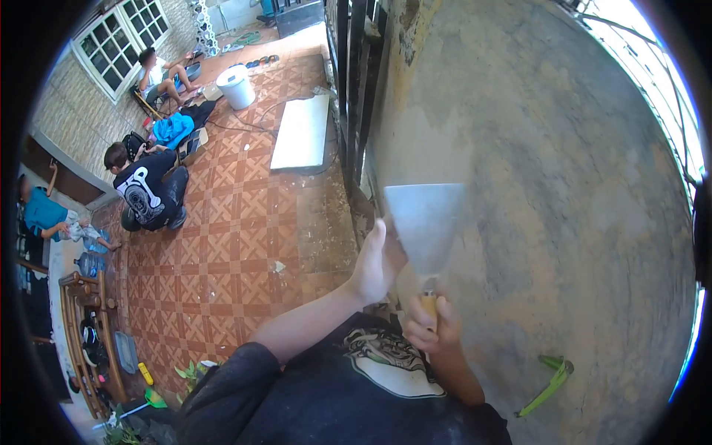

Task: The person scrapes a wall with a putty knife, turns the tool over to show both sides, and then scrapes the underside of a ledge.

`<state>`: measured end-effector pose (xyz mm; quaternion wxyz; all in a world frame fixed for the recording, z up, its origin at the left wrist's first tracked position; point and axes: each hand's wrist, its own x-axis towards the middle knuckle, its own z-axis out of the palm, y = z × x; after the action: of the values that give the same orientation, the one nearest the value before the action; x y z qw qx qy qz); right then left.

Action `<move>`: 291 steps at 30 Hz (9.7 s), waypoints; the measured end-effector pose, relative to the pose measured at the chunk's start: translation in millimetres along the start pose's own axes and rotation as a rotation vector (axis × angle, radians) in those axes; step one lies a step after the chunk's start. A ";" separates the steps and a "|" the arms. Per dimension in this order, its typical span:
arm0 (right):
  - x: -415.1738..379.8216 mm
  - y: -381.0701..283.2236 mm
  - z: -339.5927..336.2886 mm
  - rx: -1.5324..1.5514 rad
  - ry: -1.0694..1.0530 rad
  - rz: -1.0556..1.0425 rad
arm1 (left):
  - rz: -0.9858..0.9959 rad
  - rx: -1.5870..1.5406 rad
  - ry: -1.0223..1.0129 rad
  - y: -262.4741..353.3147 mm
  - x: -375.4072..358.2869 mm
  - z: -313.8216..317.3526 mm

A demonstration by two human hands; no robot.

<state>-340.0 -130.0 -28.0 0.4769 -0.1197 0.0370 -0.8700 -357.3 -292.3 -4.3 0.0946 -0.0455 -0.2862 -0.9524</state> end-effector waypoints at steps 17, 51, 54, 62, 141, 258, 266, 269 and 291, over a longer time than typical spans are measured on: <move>-71.7 46.2 11.8 0.016 0.078 0.147 | 0.019 0.521 0.195 -22.7 -91.5 43.1; -113.5 20.7 49.0 -0.101 0.213 0.188 | -0.161 0.190 0.009 -41.4 -89.1 109.7; -110.3 24.1 52.7 -0.153 0.250 0.147 | -0.164 0.192 0.024 -39.2 -87.8 110.6; -88.5 27.7 16.2 0.023 0.136 0.130 | -0.241 0.143 0.104 -40.6 -64.2 81.2; 70.5 -23.9 16.0 -1.343 1.154 -0.424 | -0.656 0.650 -0.260 -65.5 141.2 -27.4; 110.3 -34.8 28.0 -1.305 1.434 -0.488 | -0.742 0.123 0.245 -52.9 165.2 34.3; 115.7 -38.2 41.0 -1.358 1.466 -0.431 | -0.845 0.155 0.302 -42.6 170.1 38.9; 114.5 -28.6 46.4 -1.247 1.434 -0.421 | -0.873 0.168 0.358 -57.2 153.5 36.0; 126.7 -38.7 40.6 -1.062 1.441 -0.414 | -0.766 0.218 0.268 -45.3 170.5 30.8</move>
<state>-427.3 -213.3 40.1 0.0555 0.2440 0.6981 -0.6708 -532.4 -264.4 21.1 -0.2257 0.1986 -0.3669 -0.8803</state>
